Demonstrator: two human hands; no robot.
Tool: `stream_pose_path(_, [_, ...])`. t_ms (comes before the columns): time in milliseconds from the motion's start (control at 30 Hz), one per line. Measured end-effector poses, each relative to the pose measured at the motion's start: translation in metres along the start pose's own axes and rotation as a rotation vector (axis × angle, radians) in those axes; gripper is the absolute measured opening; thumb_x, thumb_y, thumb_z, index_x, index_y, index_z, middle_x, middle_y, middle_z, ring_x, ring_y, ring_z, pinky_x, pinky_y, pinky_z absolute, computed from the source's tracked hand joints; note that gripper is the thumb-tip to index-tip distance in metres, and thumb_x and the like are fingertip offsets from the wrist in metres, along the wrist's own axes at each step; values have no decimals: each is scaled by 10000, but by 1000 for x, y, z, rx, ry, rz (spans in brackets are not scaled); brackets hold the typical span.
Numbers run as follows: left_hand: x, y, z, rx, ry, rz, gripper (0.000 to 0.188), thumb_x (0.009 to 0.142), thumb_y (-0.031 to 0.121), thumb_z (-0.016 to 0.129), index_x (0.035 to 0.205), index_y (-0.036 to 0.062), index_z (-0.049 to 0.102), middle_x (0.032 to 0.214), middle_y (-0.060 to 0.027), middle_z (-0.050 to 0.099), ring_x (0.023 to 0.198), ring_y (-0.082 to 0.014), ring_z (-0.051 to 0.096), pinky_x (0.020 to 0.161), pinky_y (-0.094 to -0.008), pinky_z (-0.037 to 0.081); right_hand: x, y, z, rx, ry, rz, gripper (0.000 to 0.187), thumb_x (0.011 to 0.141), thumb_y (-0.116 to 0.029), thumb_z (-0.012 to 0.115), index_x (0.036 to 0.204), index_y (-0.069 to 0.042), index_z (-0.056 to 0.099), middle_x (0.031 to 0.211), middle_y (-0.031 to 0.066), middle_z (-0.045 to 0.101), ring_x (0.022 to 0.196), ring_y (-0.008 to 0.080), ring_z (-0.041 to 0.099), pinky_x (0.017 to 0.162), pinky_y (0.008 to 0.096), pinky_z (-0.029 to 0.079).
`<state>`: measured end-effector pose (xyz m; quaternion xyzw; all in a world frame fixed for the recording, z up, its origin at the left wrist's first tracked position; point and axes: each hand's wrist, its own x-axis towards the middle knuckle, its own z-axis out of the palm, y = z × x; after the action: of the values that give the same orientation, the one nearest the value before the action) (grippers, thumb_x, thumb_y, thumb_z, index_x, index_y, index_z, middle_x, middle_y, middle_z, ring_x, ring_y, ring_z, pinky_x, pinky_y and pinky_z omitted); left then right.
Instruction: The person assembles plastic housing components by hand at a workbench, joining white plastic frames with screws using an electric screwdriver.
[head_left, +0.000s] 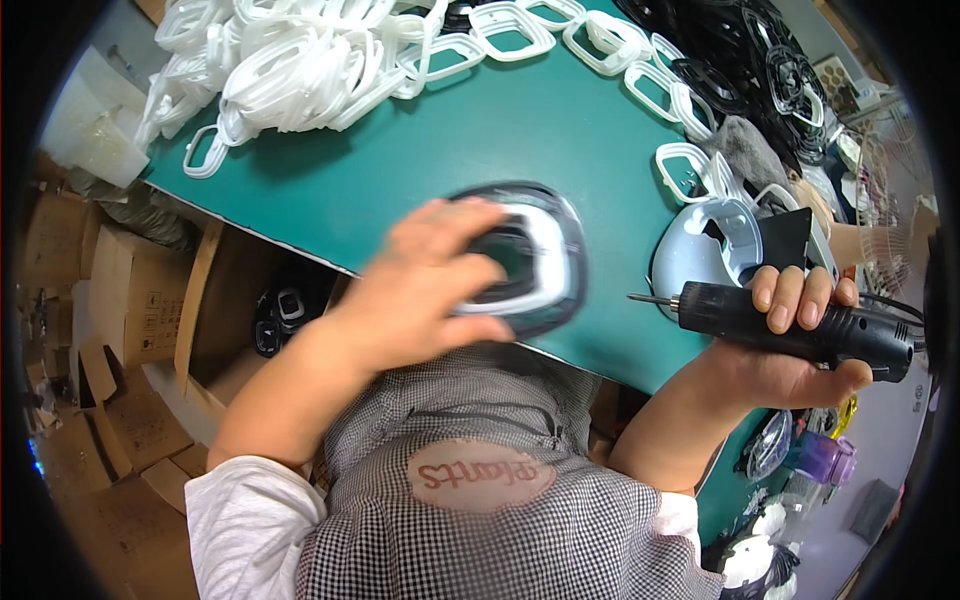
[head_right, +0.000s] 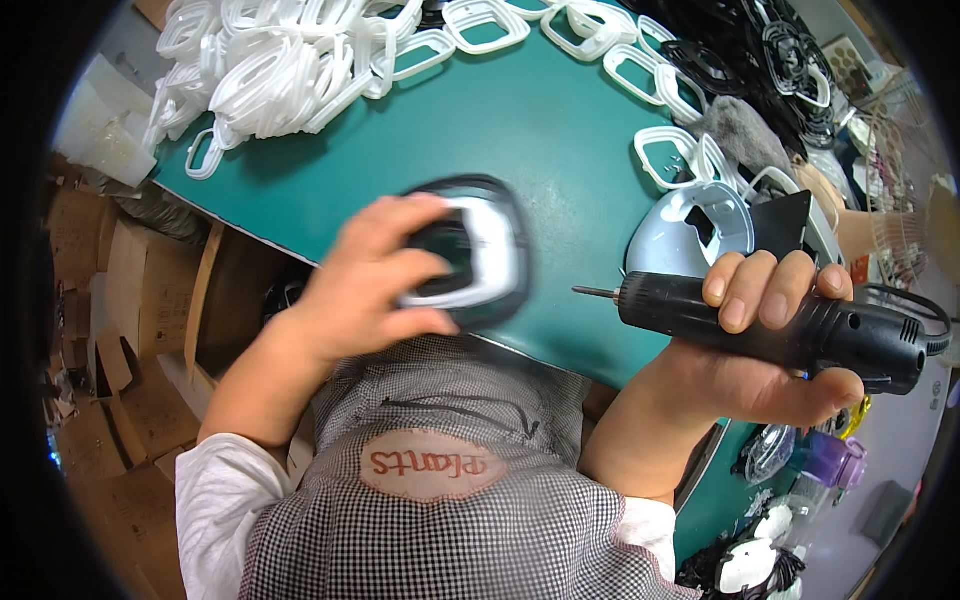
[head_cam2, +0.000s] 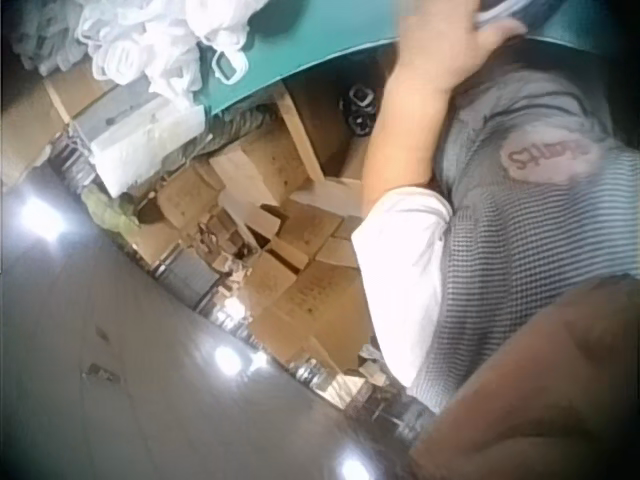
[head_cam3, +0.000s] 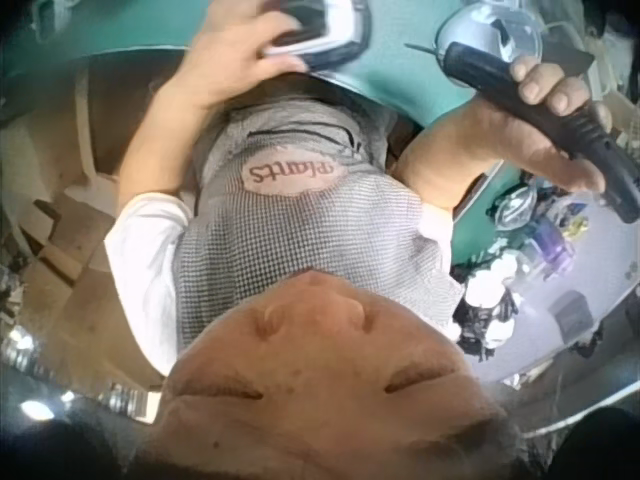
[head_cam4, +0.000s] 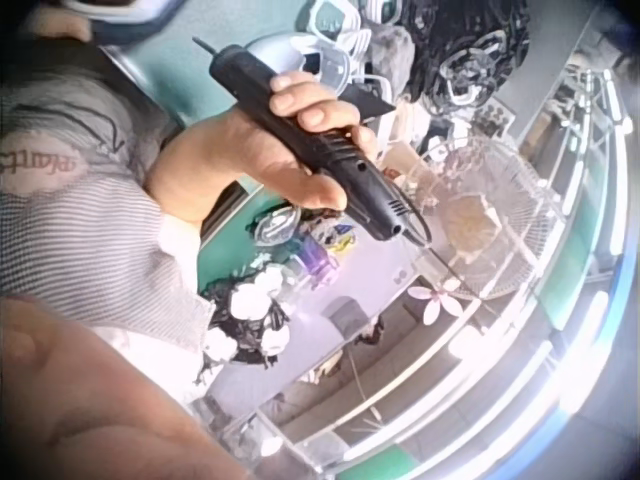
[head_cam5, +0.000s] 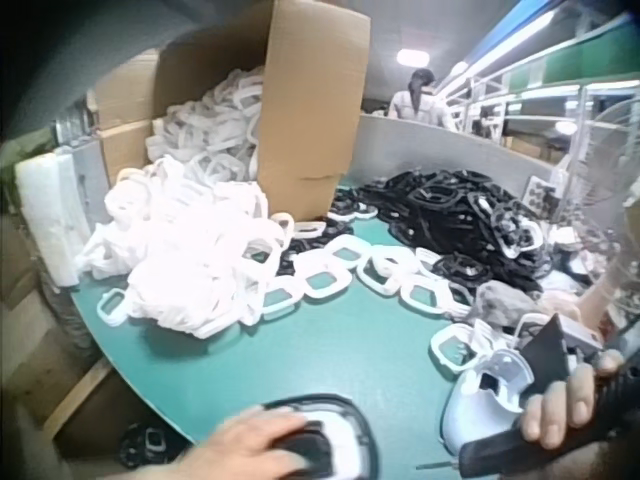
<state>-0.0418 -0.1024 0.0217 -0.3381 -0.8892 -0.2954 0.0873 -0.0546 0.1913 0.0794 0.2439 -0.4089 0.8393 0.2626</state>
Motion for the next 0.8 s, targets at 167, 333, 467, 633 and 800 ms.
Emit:
stream_pose_path(167, [-94,-20,-125,47,32,-426,660,628,573,766,1024,54,664,1362,-156,487,1330,-358,372,1080,-462,296,2,12,-16,-14,38,32,681,807,-635,600,1134,-43,524,755,49,513,563,165,521,548,322,463])
stream_pose_path(333, [-124,-29,-158,168,108,-686,556,656,405,785,1041,26,654,1314,-128,532,1332,-318,373,1080,-438,306,4,30,-15,-21,70,72,610,830,-592,609,1107,-54,540,760,33,492,575,145,480,566,311,434])
stream_pose_path(467, [-56,-43,-114,62,169,-432,238,687,88,717,918,49,671,1140,-95,621,1188,-294,499,1000,-404,384,1,43,-25,-2,84,81,589,850,-591,583,1137,-80,524,762,47,525,578,161,509,567,325,461])
stream_pose_path(633, [80,-48,-47,-43,169,-102,95,759,93,703,845,58,680,978,-79,645,981,-262,585,878,-364,447,-3,49,-43,-90,191,104,576,852,-596,582,1084,-80,478,733,33,510,547,153,518,552,322,483])
stream_pose_path(800, [223,-34,29,-97,96,163,224,791,153,686,995,68,655,1033,-94,641,1013,-279,573,911,-375,435,1,43,-45,-165,235,97,622,837,-601,601,1087,-62,416,719,54,504,536,162,536,544,323,506])
